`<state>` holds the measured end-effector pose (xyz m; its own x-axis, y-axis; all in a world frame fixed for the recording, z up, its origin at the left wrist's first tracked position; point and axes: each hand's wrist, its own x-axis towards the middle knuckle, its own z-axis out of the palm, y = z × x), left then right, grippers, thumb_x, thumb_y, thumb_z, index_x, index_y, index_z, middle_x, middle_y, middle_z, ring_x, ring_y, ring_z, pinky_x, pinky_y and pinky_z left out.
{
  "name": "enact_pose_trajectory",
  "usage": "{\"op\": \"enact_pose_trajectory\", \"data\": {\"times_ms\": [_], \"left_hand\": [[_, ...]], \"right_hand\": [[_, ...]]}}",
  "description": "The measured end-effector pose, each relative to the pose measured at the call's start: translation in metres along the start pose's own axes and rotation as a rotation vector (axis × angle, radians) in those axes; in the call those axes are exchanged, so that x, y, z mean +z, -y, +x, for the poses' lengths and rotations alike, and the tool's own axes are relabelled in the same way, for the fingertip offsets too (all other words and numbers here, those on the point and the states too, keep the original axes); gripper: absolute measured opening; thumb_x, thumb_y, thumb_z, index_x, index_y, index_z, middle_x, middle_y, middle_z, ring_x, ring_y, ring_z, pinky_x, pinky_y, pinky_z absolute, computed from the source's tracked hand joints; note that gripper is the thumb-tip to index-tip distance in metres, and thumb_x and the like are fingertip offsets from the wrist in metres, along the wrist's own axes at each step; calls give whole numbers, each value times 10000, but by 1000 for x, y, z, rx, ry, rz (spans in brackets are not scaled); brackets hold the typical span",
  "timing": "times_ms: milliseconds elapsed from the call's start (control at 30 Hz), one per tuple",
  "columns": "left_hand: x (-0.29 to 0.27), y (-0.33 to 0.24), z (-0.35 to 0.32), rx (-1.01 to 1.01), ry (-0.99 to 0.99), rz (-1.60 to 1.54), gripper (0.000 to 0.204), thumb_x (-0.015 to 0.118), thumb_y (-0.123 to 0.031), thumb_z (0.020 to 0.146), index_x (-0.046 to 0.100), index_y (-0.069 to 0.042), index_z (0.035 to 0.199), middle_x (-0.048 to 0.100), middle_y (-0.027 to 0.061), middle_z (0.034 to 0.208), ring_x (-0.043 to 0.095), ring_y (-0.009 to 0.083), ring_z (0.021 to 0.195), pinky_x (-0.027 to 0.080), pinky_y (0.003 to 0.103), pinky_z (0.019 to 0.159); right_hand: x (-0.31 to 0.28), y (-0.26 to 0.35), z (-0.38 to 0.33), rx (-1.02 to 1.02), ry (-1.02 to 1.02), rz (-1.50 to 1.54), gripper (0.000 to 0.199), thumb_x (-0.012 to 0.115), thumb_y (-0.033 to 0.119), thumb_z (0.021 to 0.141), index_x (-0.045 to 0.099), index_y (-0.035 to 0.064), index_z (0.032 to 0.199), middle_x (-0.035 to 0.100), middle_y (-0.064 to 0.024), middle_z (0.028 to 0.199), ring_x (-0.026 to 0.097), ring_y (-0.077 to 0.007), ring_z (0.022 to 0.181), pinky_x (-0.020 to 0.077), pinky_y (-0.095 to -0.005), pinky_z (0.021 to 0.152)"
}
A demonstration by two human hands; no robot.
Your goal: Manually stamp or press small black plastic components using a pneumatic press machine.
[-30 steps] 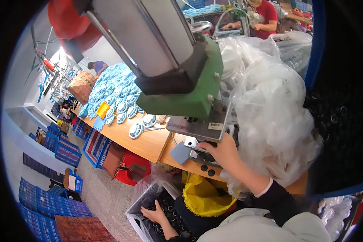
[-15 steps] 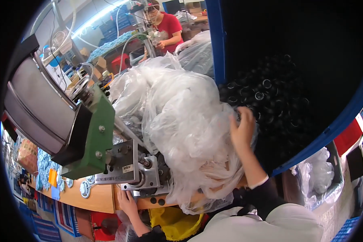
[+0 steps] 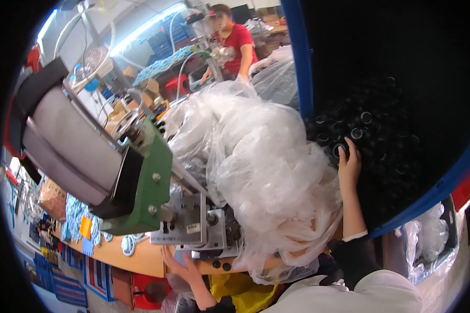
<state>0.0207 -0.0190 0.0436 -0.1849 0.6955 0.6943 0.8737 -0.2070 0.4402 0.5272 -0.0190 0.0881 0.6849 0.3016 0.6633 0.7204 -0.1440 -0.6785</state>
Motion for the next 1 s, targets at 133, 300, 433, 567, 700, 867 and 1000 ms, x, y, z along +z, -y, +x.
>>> {"op": "enact_pose_trajectory", "data": {"times_ms": [133,300,433,567,700,867,1000], "left_hand": [[10,-76,41,-60,-75,-506,504,704,-136,658,534,19,1107,552,200,1124,499,369,1041,359,390,933],[12,-139,69,-156,-36,-477,299,741,-121,601,623,12,842,636,157,799,605,326,747,462,375,712],[7,-119,46,-168,-38,-366,384,767,-155,607,610,4,919,628,174,882,598,345,804,462,392,747],[-20,-96,2,-311,-224,-344,288,682,-82,733,584,20,983,619,100,916,574,178,872,437,290,813],[-67,-1,-82,-692,-303,-45,363,712,-133,713,570,36,1000,596,147,962,560,240,885,429,327,824],[-108,82,-141,-682,-287,623,719,739,-317,697,426,59,1224,434,246,1273,384,383,1198,298,449,1011],[-64,38,-47,-268,-17,234,509,639,-233,796,473,8,1212,452,195,1292,368,382,1231,276,447,1024]], "right_hand": [[-11,70,-11,442,294,788,339,628,173,849,559,55,1159,586,-72,948,596,-146,817,503,-233,624],[-32,117,-36,173,421,804,554,745,2,686,516,-3,1190,518,-97,1144,560,-185,995,457,-278,850],[-46,174,-94,137,896,930,560,766,53,673,537,2,1181,589,-87,1091,575,-181,980,464,-313,855],[-27,216,-147,-173,1086,832,539,763,175,698,548,5,1162,609,-135,1068,604,-228,932,476,-330,798],[6,239,-166,-202,1066,757,419,733,229,711,584,29,1048,610,-163,936,589,-314,852,469,-371,728],[20,260,-167,-262,1063,736,285,714,208,708,606,32,903,603,-160,827,571,-347,807,458,-408,699],[26,248,-169,-249,1155,748,422,711,204,701,568,11,1048,589,-187,959,546,-375,905,444,-422,780]]}}
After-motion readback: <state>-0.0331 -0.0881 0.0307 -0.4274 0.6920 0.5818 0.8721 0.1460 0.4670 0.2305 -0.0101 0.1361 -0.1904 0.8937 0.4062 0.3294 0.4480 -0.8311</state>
